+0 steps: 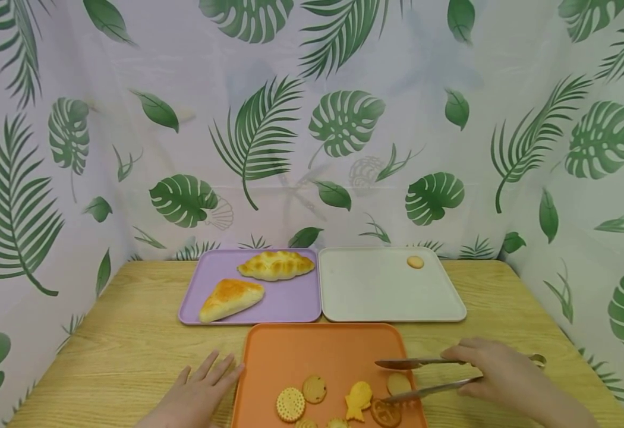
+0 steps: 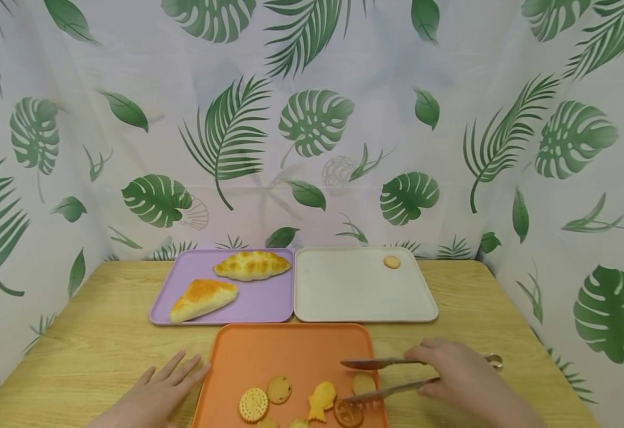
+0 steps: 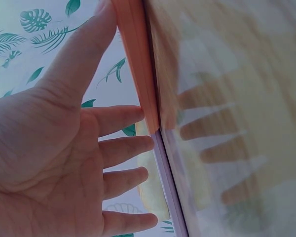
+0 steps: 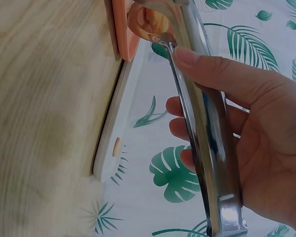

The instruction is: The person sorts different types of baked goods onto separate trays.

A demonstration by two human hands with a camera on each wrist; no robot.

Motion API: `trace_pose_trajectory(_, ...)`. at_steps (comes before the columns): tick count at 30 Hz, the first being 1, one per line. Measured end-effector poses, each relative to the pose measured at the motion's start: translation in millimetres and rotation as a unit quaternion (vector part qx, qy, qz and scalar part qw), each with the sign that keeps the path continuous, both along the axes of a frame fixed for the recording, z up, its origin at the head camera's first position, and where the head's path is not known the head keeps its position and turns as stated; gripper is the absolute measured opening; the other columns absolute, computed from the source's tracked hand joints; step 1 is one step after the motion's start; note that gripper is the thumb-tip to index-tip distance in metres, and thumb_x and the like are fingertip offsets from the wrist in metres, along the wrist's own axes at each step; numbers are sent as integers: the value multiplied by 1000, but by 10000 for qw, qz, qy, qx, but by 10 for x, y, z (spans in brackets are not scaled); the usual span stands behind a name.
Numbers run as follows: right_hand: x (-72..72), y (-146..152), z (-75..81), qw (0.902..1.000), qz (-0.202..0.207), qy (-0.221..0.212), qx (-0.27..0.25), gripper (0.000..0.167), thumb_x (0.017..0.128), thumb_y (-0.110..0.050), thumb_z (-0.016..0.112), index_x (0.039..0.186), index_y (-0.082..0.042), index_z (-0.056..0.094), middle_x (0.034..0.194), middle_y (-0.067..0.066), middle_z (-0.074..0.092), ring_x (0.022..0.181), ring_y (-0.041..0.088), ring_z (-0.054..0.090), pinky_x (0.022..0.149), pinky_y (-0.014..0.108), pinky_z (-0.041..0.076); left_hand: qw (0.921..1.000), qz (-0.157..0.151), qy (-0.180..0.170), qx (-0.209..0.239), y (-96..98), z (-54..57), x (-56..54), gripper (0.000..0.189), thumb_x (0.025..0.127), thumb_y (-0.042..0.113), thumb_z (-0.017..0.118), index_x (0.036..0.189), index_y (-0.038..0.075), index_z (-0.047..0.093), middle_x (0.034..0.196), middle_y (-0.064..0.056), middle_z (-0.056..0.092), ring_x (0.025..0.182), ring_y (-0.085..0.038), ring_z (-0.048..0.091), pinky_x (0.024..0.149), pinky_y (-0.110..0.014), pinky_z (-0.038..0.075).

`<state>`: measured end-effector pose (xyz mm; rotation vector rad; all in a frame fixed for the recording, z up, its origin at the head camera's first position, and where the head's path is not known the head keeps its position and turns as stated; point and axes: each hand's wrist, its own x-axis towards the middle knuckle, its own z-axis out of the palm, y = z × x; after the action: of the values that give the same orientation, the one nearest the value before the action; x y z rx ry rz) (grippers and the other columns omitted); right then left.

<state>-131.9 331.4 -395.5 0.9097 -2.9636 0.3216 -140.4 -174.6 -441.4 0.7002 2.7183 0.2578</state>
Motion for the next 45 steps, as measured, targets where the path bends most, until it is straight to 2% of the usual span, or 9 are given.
trace_pose_trajectory(6, -14, -9, 20, 9999, -59, -114, 84, 40, 71, -30, 84, 108, -21, 70, 96, -10, 67, 82, 11, 64, 63, 26, 51, 10000, 41, 13, 22, -1, 10, 6, 105, 68, 68, 71, 152, 15, 35, 158, -15, 33, 147, -44, 22, 101, -78, 26)
trace_pose_trajectory(16, -25, -35, -42, 9999, 44, 51, -124, 35, 73, -27, 82, 105, -21, 70, 93, -10, 66, 79, 8, 63, 62, 24, 50, 10000, 58, -59, -1, 14, 29, 7, 105, 68, 68, 71, 151, 15, 36, 157, -14, 34, 147, -44, 22, 101, -77, 26)
trace_pose_trajectory(22, -71, -26, 9, 9996, -126, 219, -117, 34, 74, -27, 82, 106, -20, 70, 96, -9, 68, 82, 8, 65, 65, 26, 52, 10000, 62, 4, -1, 13, 21, 7, 104, 68, 66, 72, 152, 15, 35, 157, -15, 34, 147, -44, 22, 101, -77, 26)
trace_pose_trajectory(26, -137, 11, 96, 9987, -367, 366, -3, 35, 74, -26, 82, 106, -19, 70, 100, -7, 71, 84, 10, 66, 67, 28, 54, 9999, 89, -61, 7, 13, 20, 4, 103, 69, 64, 73, 152, 15, 35, 158, -14, 34, 147, -43, 22, 101, -77, 26)
trace_pose_trajectory(30, -211, 89, 197, 9971, -689, 321, -84, 36, 75, -25, 81, 109, -18, 71, 104, -3, 71, 83, 10, 65, 67, 26, 53, 9998, 117, -153, -29, 17, 22, 1, 101, 70, 61, 73, 152, 16, 35, 158, -13, 33, 147, -42, 21, 102, -76, 26)
trace_pose_trajectory(38, -437, 307, 371, 9935, -927, 633, -167, 33, 75, -22, 81, 106, -15, 71, 97, -3, 71, 78, 8, 62, 63, 25, 51, 9998, 118, -119, -109, 16, 30, 0, 106, 67, 70, 70, 152, 16, 35, 158, -13, 33, 148, -42, 21, 103, -76, 26)
trace_pose_trajectory(45, -666, 482, 367, 9913, -1178, 567, -144, 36, 78, -21, 79, 109, -6, 70, 97, 6, 72, 82, 21, 65, 66, 35, 52, 9999, 36, -32, -121, 1, 10, -10, 106, 69, 72, 67, 152, 15, 35, 158, -14, 33, 147, -43, 22, 101, -77, 27)
